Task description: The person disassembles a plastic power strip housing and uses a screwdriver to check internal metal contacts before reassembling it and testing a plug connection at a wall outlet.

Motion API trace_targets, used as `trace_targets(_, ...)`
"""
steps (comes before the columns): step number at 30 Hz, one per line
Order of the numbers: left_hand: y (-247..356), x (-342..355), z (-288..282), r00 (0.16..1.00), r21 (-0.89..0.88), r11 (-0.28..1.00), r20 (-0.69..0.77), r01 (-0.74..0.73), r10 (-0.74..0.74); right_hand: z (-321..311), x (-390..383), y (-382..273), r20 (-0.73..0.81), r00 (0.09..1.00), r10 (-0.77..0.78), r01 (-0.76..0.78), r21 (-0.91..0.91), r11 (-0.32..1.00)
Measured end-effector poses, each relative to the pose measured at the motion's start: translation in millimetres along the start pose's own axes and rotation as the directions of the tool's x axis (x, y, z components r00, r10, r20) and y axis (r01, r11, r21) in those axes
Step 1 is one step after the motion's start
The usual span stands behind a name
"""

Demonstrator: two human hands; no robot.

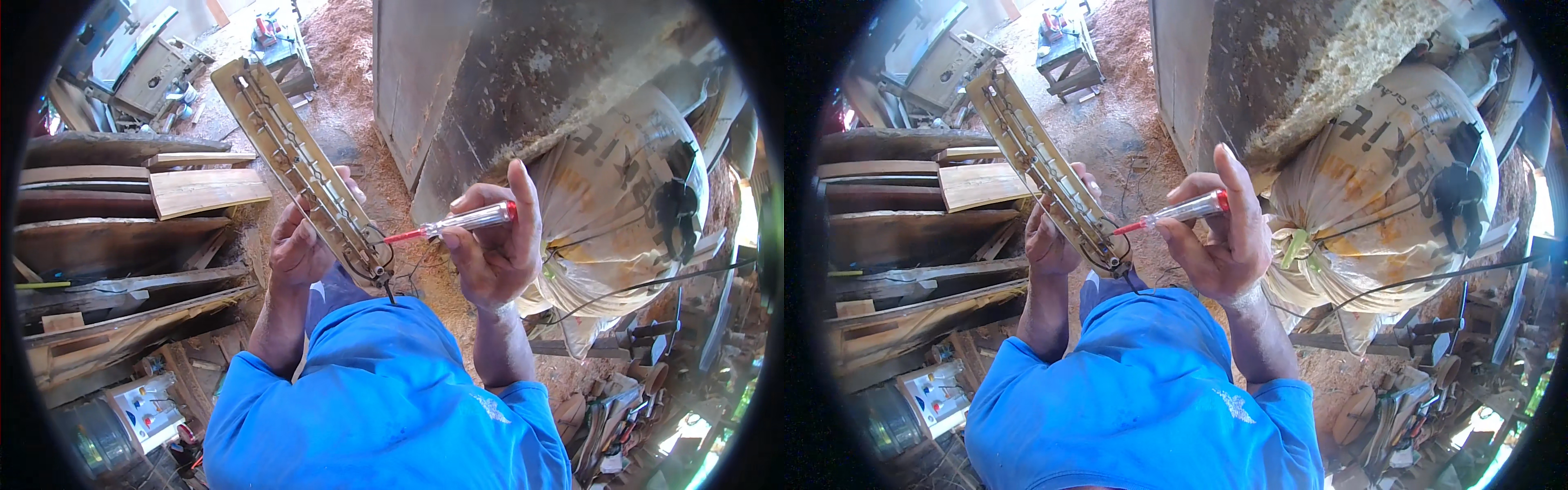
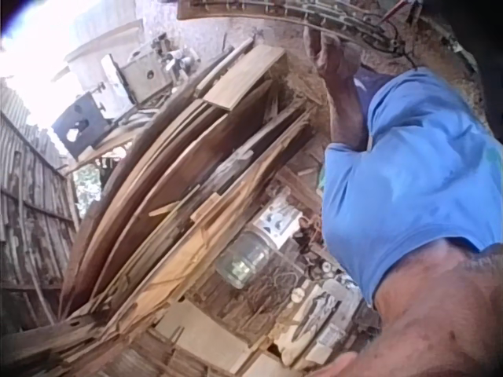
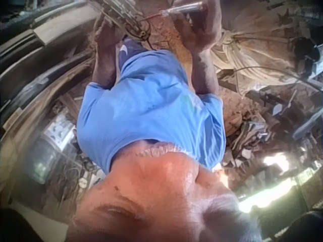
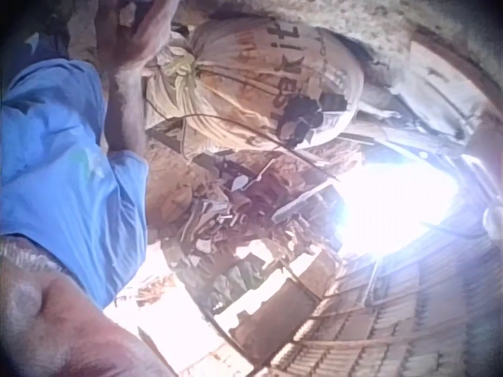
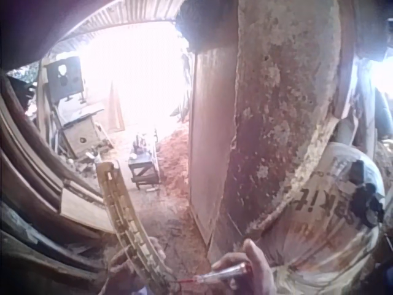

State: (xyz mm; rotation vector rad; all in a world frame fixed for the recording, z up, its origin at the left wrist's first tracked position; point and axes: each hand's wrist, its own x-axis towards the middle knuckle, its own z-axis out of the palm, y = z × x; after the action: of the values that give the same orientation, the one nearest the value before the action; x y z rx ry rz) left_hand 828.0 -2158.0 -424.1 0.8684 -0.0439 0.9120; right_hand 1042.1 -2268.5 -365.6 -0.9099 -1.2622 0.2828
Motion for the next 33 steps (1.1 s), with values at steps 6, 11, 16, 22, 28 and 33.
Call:
trace_targets(6,-2.4,1.2,5.1,1.000,0.015,1.000,0.001,0.004,-0.004,-0.9,-0.2,-1.2,-0.010,0.998,0.054,-0.054,-0.013,0.998)
trace_targets(11,-4.2,6.3,11.1,1.000,0.022,1.000,0.025,0.003,-0.003,-3.8,-0.6,-1.2,0.003,0.999,0.048,-0.048,0.027,0.999)
trace_targets(16,-5.1,6.9,11.1,0.998,0.035,0.999,0.062,0.001,-0.004,-8.6,-2.7,-0.6,-0.006,1.000,0.002,-0.002,0.098,0.995)
trace_targets(22,-2.8,2.8,13.7,0.997,0.010,1.000,0.074,0.008,-0.009,-10.1,-11.4,4.8,-0.050,0.998,0.023,-0.009,0.261,0.965)
trace_targets(28,0.6,1.2,13.9,0.995,0.040,0.999,0.096,-0.017,0.013,-10.3,-15.7,10.5,-0.049,0.999,-0.012,0.026,0.297,0.954)
trace_targets(33,2.4,-0.6,12.1,0.996,0.078,0.997,0.087,-0.021,0.014,-7.4,-15.3,12.4,-0.080,0.996,-0.036,0.063,0.362,0.930)
